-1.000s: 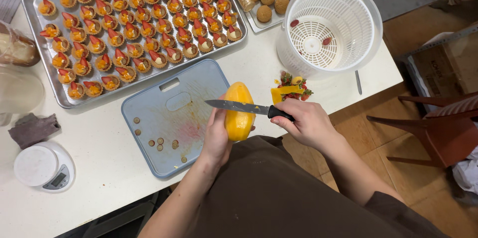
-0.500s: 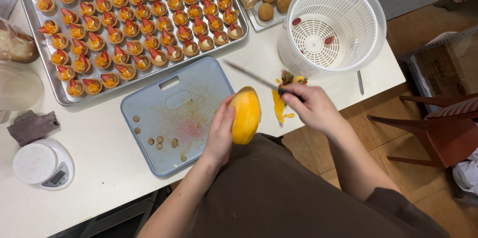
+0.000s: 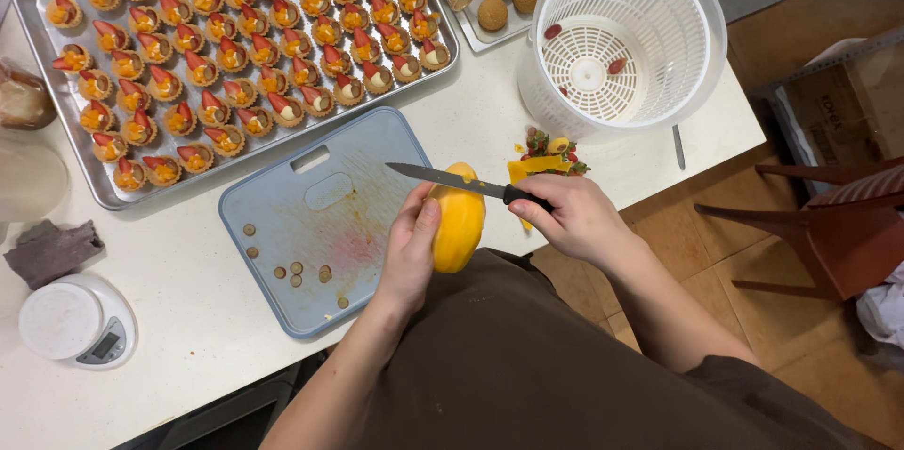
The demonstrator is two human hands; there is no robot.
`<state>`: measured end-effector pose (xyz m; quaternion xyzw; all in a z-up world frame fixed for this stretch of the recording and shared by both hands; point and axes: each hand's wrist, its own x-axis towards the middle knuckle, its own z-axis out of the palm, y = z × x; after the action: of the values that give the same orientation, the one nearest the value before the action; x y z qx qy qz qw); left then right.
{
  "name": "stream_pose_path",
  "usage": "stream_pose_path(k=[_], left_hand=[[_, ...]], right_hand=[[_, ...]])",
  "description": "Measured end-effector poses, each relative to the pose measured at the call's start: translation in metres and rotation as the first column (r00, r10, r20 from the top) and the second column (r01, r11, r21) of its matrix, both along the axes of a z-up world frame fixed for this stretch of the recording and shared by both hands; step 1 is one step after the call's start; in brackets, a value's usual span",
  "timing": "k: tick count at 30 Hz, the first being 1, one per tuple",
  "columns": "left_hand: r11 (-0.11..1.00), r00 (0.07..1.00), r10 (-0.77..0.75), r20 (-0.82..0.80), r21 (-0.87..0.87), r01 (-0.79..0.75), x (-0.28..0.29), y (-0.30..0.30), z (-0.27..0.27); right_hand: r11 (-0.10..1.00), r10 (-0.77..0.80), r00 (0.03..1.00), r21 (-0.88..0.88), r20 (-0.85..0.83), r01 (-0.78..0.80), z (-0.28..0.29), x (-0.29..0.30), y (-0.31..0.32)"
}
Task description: The person peels a mango, slices it into small pieces, and places the pieces into tart shells on a baking tray. The person uses a knife to peel and cut the mango and a spoon to transfer the pieces.
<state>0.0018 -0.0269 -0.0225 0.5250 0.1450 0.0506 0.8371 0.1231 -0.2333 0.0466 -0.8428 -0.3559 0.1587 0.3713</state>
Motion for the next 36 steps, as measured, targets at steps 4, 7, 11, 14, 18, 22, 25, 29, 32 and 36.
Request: stream_pose_path(k=[4, 7, 11, 14, 18, 22, 25, 29, 32, 36], left_hand=[[0.999, 1.0, 0.002, 0.007, 0.036, -0.002, 0.0, 0.001, 0.0], [0.999, 0.999, -0.034, 0.021, 0.04, 0.033, -0.001, 0.0, 0.001], [0.997, 0.997, -0.076, 0.03, 0.033, 0.075, 0.0, 0.002, 0.005], [0.994, 0.994, -0.103, 0.023, 0.05, 0.102, 0.0, 0.003, 0.005], [0.986, 0.987, -0.161, 0.015, 0.044, 0.161, 0.0, 0.002, 0.006], [0.955, 0.962, -0.268, 0.051, 0.146, 0.258, -0.009, 0.003, 0.009], [0.975, 0.976, -0.216, 0.022, 0.055, 0.215, -0.004, 0.007, 0.007], [0.985, 0.985, -0.17, -0.041, 0.038, 0.171, 0.002, 0.006, 0.004], [0.971, 0.971, -0.237, -0.04, 0.03, 0.238, 0.004, 0.002, -0.001], [0.955, 0.956, -0.283, -0.081, 0.072, 0.289, 0.007, -0.006, -0.002]], right_hand=[[0.999, 0.029, 1.0, 0.033, 0.0, -0.029, -0.004, 0.004, 0.006], [0.999, 0.028, 0.999, 0.027, -0.029, -0.027, -0.007, 0.008, 0.011], [0.997, 0.015, 0.998, 0.077, -0.056, -0.011, -0.013, 0.011, 0.016], [0.998, -0.011, 0.996, 0.057, -0.093, 0.016, -0.021, 0.011, 0.014], [0.992, -0.02, 0.998, 0.127, -0.063, 0.028, -0.039, 0.01, 0.006], [0.969, -0.238, 0.966, 0.043, -0.097, 0.243, -0.066, 0.023, -0.008], [0.941, -0.338, 0.93, -0.064, -0.145, 0.333, -0.083, 0.028, -0.032], [0.903, -0.39, 0.845, 0.028, -0.366, 0.429, -0.099, 0.022, -0.051], [0.841, -0.338, 0.763, 0.188, -0.552, 0.508, -0.104, 0.007, -0.043], [0.745, -0.124, 0.817, 0.491, -0.564, 0.451, -0.096, -0.01, -0.014]])
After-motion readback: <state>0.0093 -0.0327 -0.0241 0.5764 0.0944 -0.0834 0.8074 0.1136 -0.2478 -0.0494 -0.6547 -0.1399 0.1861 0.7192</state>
